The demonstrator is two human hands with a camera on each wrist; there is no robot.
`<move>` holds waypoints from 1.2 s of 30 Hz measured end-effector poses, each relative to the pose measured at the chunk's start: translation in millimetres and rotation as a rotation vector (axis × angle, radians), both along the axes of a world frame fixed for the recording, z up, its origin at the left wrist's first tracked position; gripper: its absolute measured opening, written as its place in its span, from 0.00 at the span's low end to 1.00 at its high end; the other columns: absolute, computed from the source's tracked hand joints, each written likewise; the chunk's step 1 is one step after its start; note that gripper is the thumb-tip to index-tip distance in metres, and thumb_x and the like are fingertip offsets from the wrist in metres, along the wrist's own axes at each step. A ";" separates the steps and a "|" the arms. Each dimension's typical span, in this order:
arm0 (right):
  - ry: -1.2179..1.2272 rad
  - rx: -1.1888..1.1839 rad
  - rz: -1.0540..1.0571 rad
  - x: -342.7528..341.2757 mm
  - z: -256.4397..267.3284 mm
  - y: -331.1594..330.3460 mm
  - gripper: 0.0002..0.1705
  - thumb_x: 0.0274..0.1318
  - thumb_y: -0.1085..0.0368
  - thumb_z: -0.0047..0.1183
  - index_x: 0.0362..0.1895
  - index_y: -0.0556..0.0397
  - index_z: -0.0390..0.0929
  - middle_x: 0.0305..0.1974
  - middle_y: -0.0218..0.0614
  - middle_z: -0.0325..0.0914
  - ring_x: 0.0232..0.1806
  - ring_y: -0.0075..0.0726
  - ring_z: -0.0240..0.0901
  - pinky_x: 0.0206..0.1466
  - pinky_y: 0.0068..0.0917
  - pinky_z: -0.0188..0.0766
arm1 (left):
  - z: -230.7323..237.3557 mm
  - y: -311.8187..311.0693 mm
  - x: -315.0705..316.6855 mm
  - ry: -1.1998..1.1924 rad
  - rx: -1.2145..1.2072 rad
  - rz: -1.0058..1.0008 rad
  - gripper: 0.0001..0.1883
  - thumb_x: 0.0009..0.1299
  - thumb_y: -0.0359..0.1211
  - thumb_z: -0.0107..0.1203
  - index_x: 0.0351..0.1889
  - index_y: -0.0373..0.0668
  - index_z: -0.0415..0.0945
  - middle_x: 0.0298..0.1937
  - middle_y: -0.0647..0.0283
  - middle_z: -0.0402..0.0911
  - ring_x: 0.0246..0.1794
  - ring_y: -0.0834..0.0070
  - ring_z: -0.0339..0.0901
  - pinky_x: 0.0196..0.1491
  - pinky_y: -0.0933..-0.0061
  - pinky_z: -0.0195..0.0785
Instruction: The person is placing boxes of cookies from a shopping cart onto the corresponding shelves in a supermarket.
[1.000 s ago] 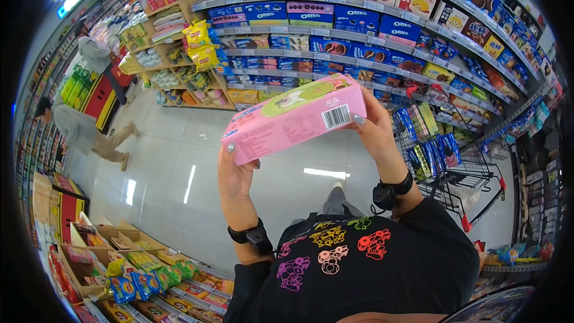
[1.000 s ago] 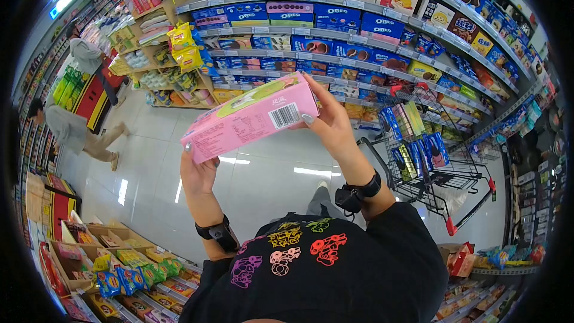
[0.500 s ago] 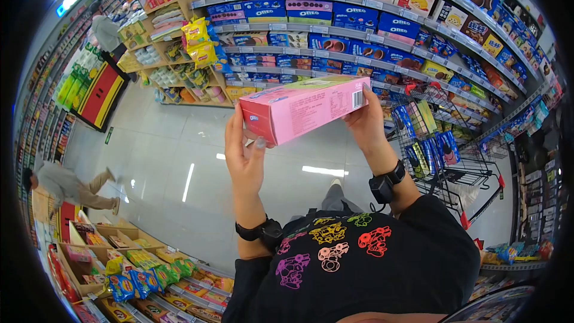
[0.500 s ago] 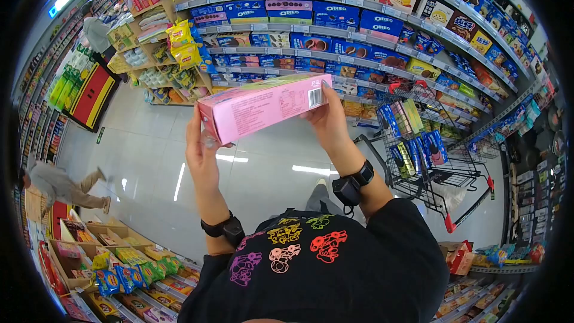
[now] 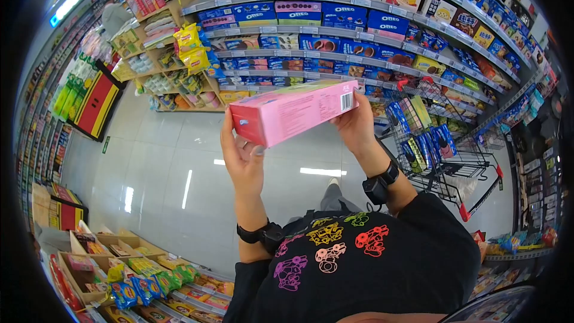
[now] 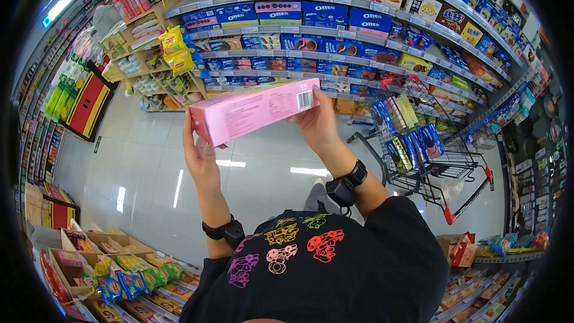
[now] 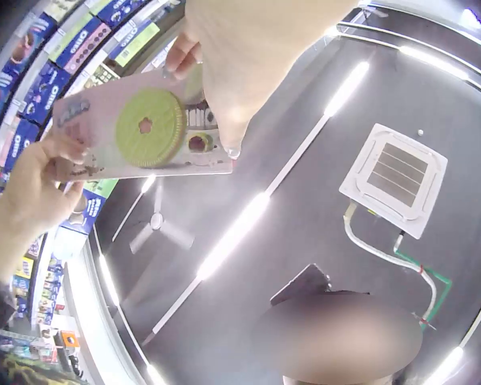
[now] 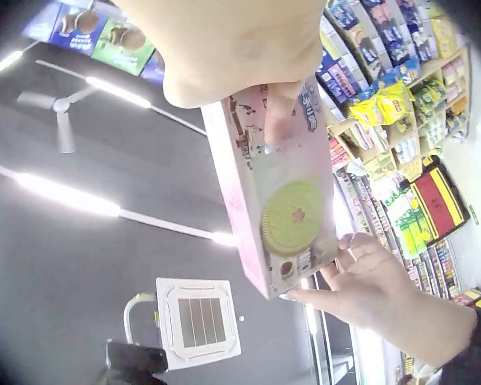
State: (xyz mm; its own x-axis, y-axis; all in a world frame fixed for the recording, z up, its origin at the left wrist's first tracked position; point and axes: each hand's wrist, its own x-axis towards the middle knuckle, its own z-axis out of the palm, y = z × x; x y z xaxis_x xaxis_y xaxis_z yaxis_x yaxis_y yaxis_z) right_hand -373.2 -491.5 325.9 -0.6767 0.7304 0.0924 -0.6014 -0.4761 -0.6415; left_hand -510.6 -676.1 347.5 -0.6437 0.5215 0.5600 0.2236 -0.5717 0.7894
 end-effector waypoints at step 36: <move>-0.232 0.153 0.352 -5.6 -85.6 -1.7 0.17 0.59 0.54 0.49 0.48 0.49 0.68 0.33 0.24 0.71 0.21 0.23 0.59 0.29 0.21 0.59 | 2.7 19.0 26.4 -0.203 0.195 -0.013 0.36 0.52 0.44 0.68 0.51 0.34 0.62 0.44 0.57 0.73 0.26 0.79 0.74 0.18 0.83 0.66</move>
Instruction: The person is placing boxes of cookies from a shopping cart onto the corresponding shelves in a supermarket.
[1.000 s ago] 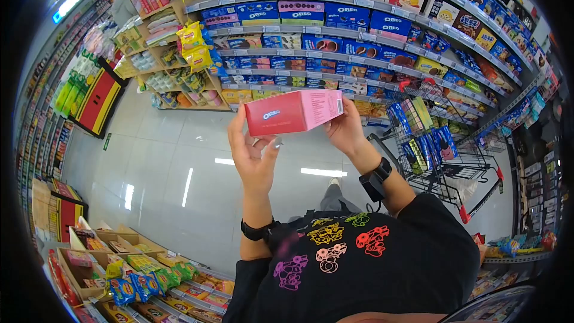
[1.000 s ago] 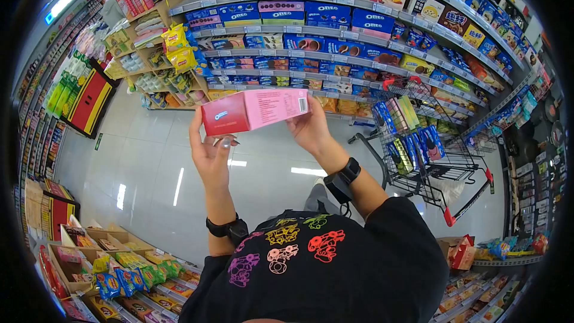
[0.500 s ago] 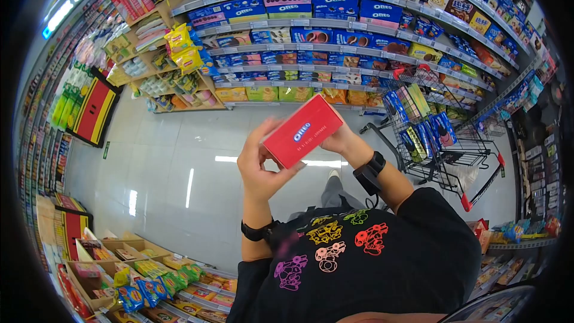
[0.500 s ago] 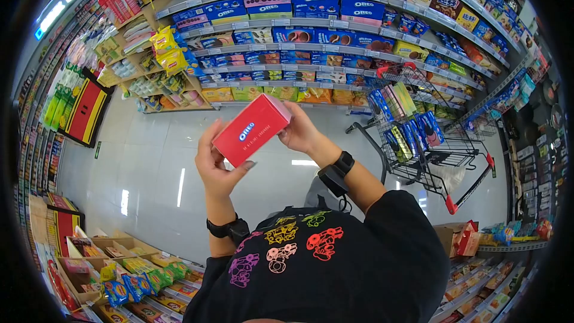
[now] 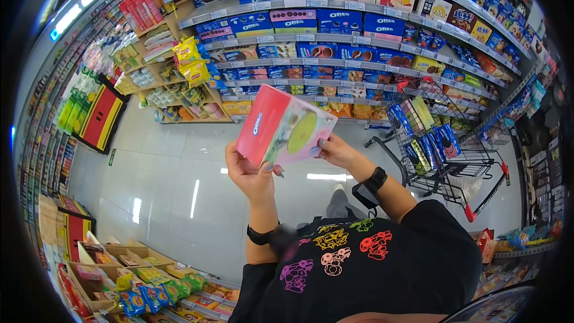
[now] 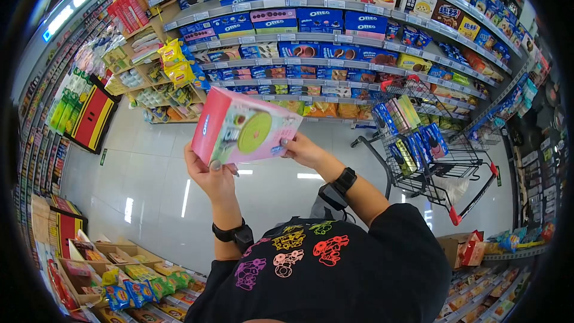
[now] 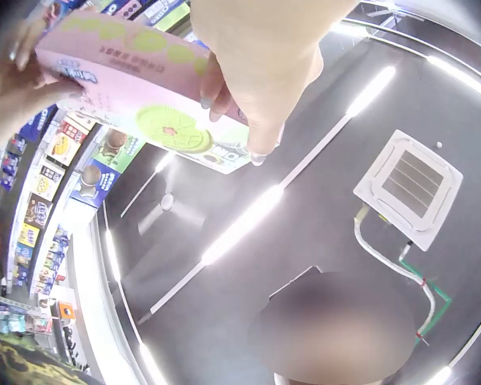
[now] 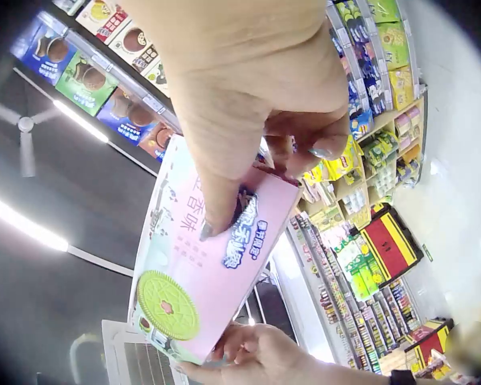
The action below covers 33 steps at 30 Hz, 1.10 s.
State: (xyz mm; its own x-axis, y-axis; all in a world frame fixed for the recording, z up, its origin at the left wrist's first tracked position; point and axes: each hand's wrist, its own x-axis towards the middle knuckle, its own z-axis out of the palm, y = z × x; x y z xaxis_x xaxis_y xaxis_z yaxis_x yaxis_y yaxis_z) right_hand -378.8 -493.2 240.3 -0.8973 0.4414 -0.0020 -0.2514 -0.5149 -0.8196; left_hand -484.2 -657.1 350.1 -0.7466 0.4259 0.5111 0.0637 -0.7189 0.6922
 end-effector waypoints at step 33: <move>0.029 -0.685 0.743 9.7 25.1 -5.4 0.26 0.57 0.60 0.41 0.56 0.65 0.64 0.48 0.53 0.73 0.42 0.38 0.78 0.43 0.32 0.77 | 4.3 -15.1 -13.6 0.544 -0.344 -0.325 0.28 0.42 0.34 0.70 0.43 0.39 0.75 0.39 0.65 0.79 0.18 0.89 0.62 0.21 0.88 0.55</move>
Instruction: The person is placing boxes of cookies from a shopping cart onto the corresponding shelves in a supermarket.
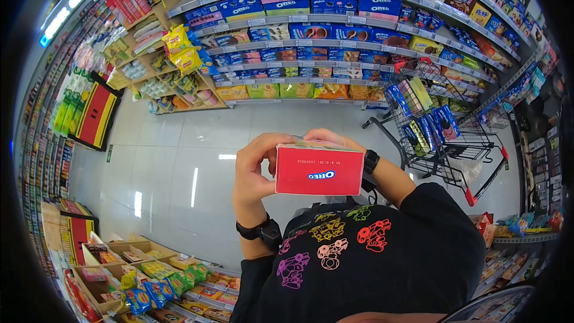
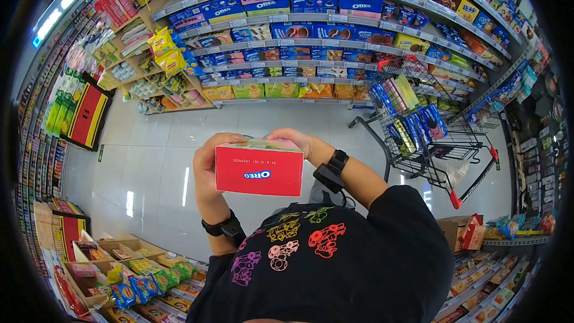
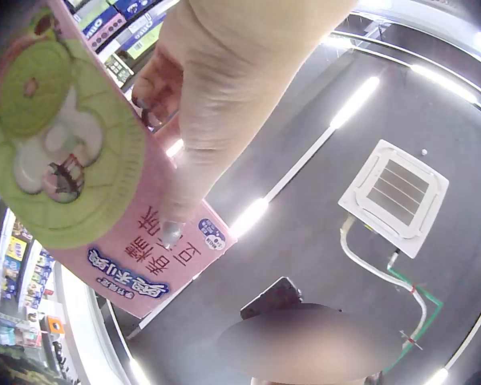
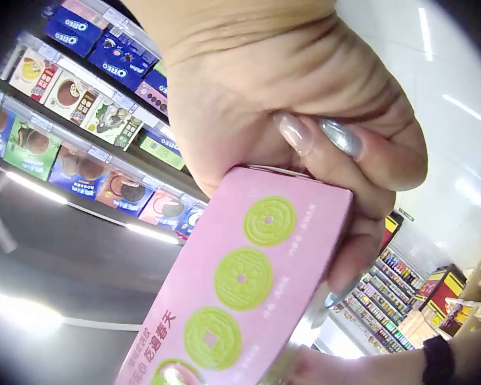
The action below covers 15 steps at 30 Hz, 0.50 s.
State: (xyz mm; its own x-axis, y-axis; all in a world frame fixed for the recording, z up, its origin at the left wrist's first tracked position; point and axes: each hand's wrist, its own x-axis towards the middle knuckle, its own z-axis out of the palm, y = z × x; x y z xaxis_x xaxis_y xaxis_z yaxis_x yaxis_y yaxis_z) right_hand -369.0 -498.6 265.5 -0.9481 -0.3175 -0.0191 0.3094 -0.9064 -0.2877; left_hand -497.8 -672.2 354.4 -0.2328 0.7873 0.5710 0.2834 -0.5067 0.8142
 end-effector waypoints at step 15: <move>-0.147 0.451 -0.288 17.3 34.7 10.0 0.22 0.58 0.56 0.41 0.48 0.59 0.72 0.40 0.42 0.78 0.36 0.32 0.79 0.32 0.27 0.78 | -2.9 41.6 -5.8 -0.006 -0.081 0.014 0.30 0.42 0.36 0.71 0.44 0.38 0.75 0.37 0.67 0.78 0.23 0.89 0.67 0.25 0.87 0.58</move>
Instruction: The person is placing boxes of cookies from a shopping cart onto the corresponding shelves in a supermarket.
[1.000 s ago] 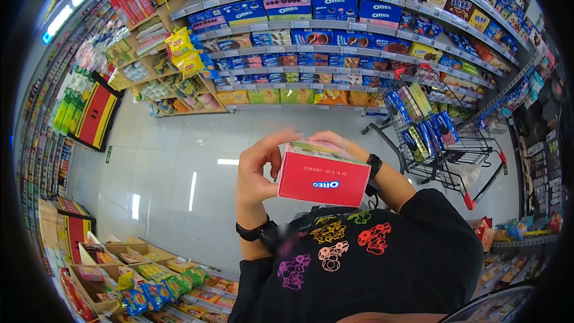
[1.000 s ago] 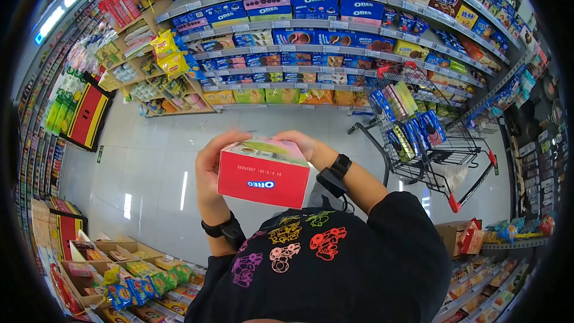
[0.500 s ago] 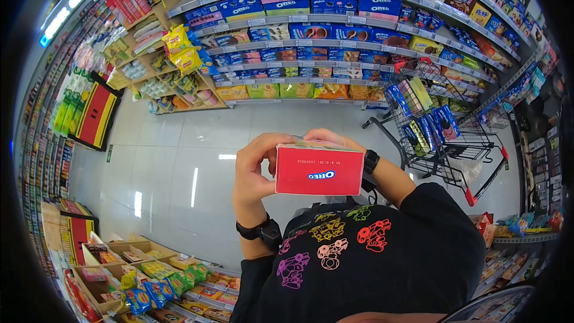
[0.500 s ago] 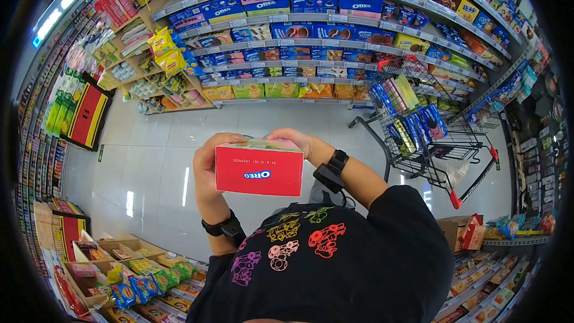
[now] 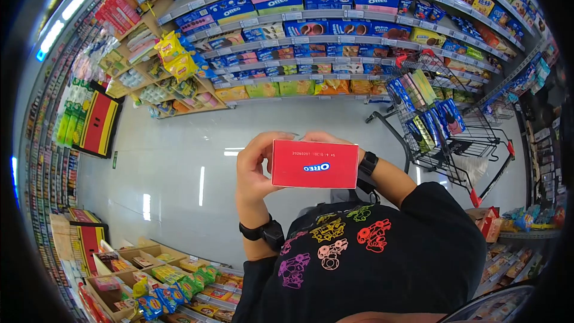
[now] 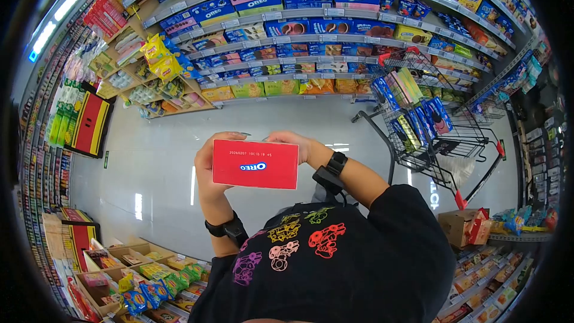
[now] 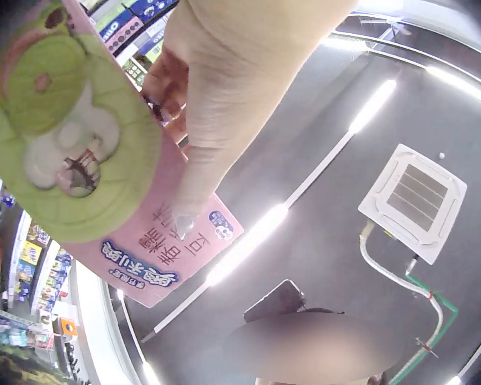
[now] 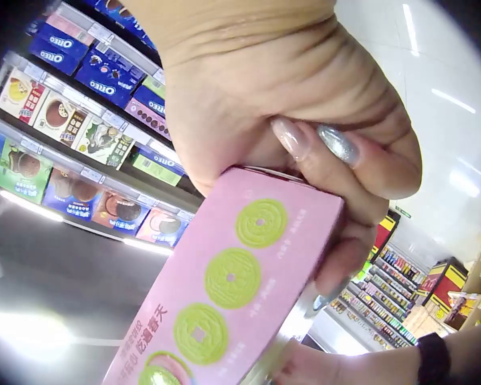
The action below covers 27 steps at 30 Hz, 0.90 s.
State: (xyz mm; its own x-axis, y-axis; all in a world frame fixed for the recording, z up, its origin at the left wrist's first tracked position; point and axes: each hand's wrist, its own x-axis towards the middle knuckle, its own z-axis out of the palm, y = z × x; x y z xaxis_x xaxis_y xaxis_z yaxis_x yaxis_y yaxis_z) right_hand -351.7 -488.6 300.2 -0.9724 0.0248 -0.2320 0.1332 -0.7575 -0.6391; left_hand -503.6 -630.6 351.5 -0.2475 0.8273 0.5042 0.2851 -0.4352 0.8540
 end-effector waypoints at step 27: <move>-0.189 -0.329 0.014 -100.0 -99.9 237.0 0.21 0.54 0.49 0.48 0.44 0.49 0.73 0.32 0.34 0.78 0.24 0.25 0.74 0.24 0.23 0.71 | -13.5 247.1 -58.6 -0.124 -0.182 0.088 0.31 0.47 0.35 0.70 0.49 0.36 0.71 0.46 0.61 0.77 0.44 0.77 0.74 0.47 0.78 0.66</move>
State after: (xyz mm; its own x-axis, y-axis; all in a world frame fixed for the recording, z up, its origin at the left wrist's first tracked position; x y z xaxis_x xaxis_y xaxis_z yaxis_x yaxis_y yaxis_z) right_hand -451.7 -251.6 200.3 -0.9115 -0.0940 -0.4004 0.2372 -0.9154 -0.3253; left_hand -562.1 -383.5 338.0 -0.3734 0.8743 0.3101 0.2035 -0.2490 0.9469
